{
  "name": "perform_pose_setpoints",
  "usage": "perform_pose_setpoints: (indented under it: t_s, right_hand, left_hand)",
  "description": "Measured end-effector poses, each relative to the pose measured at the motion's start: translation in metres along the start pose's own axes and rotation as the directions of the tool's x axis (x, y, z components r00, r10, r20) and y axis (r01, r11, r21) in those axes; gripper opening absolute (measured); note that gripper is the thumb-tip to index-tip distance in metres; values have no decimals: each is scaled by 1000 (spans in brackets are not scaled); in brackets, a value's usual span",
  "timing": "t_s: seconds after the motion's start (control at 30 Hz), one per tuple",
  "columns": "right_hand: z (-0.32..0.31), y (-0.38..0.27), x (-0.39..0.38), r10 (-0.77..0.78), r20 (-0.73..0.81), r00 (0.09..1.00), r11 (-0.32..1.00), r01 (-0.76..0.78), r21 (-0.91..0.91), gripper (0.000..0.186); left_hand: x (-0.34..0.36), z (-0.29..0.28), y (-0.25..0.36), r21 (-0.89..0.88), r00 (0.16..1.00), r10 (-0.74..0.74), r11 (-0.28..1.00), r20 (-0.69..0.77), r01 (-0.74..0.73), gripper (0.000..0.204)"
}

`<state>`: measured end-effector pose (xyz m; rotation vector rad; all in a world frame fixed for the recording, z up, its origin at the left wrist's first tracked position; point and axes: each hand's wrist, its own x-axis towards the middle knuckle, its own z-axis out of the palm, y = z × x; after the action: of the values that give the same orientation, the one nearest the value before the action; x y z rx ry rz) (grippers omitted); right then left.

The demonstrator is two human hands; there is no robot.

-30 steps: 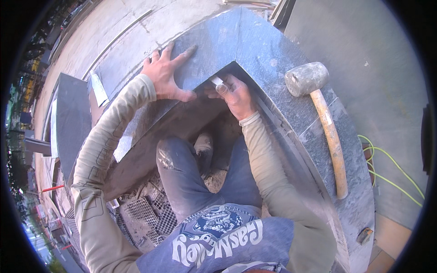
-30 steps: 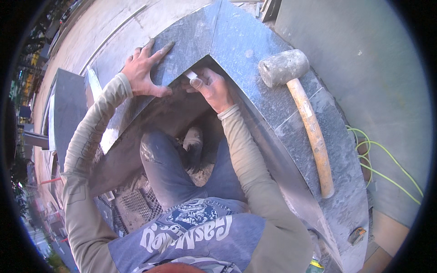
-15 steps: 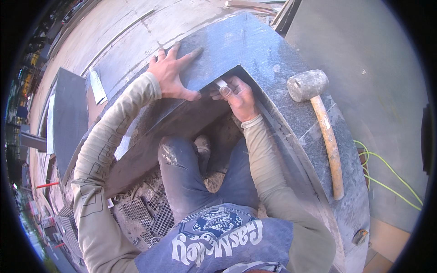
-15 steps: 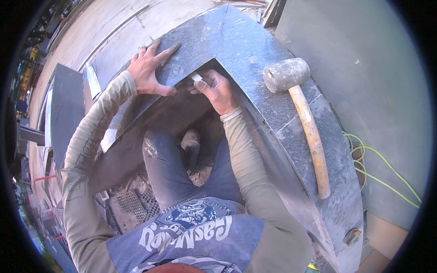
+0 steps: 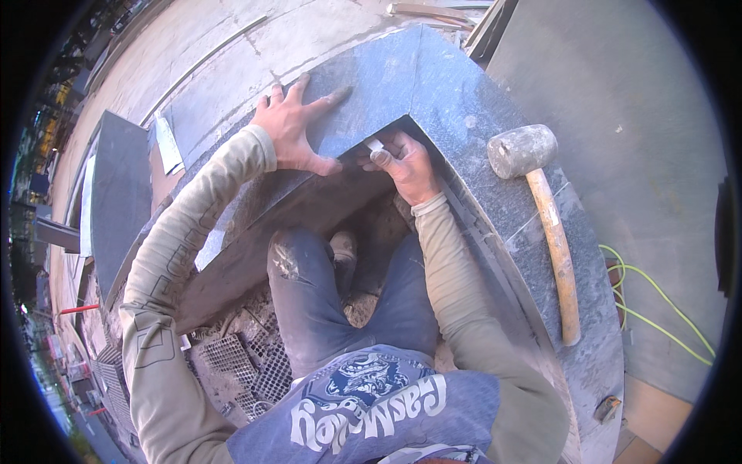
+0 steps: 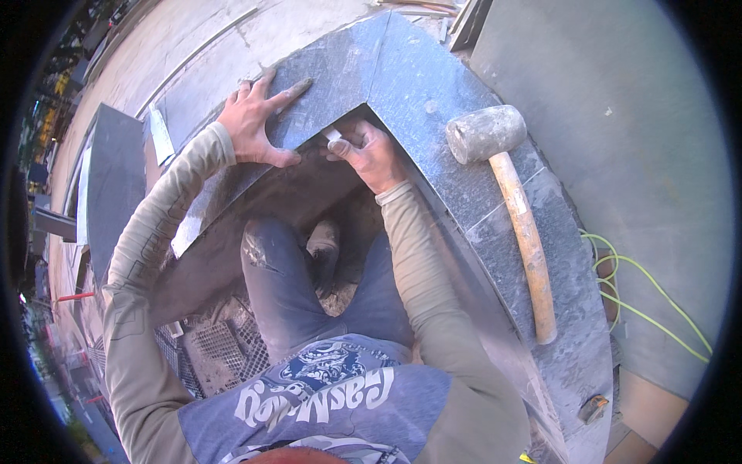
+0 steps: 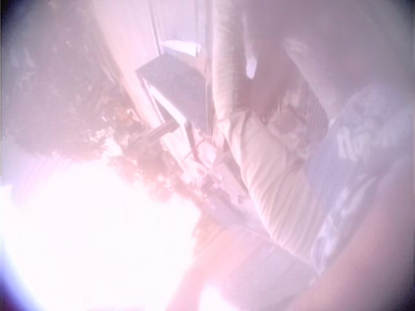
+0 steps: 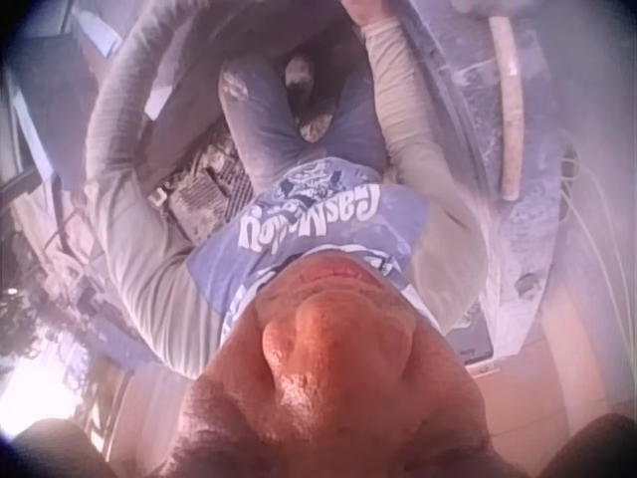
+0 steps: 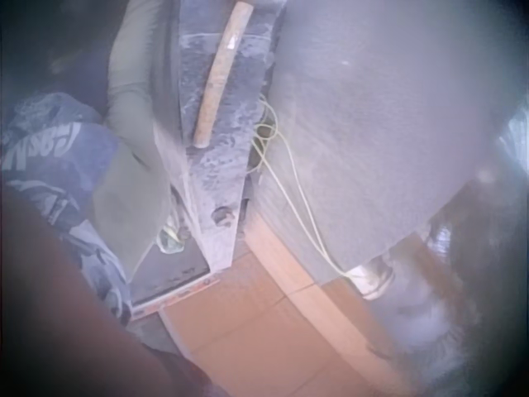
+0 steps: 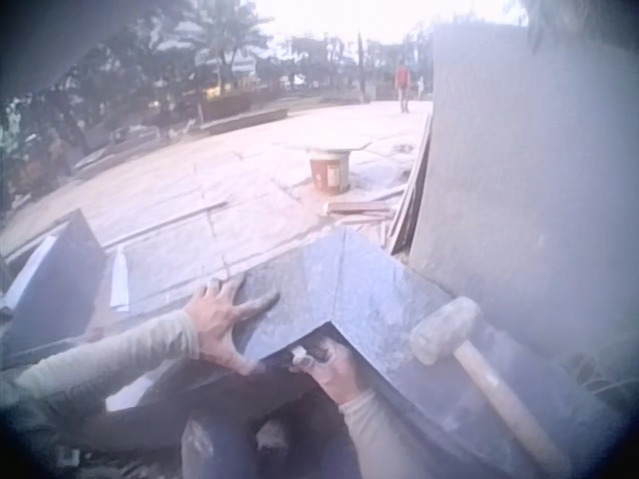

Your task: The person applies adhesive to a dark stone tile using a caulking gun, then places the tile onto a prepared surface with metal mesh. The person uses a rubber mallet to tap the tile into position and adjusts its alignment with a coworker's assistance.

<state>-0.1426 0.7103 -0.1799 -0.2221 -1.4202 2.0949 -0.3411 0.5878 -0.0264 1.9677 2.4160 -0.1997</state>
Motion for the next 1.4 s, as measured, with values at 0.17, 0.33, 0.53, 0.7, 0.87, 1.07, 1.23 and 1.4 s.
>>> perform_pose_setpoints:
  t_s: [0.17,0.33,0.53,0.7,0.87,1.07,1.23,1.4]
  right_hand:
    - [2,-5,-4,1,-57,998,995,-7,-102,49]
    - [8,-12,-15,-19,-121,992,994,6,-106,41]
    - [9,-17,-16,-41,-216,976,993,16,-114,42]
    - [17,-23,-3,-77,-453,888,996,53,-66,30]
    - [29,-32,8,-15,-537,843,1000,21,5,24]
    - [28,-32,8,-12,-535,845,1000,-1,-24,25]
    - [27,-30,9,-25,-544,839,1000,22,-12,20]
    - [30,-33,9,-47,-557,829,999,29,-42,19]
  left_hand:
    - [-2,2,1,29,1000,-26,999,-6,27,127]
    - [-4,-1,1,-12,999,-28,1000,20,29,129]
    - [34,-10,-10,-335,984,-140,937,-112,95,113]
    - [139,-10,-10,-430,969,-155,901,-192,59,92]
    - [236,-12,7,-586,961,-276,779,-5,221,97]
    - [300,-9,9,-686,964,-254,687,78,237,106]
    - [318,-5,7,-622,976,-182,752,121,218,103]
    - [318,-10,9,-597,966,-219,760,134,255,102]
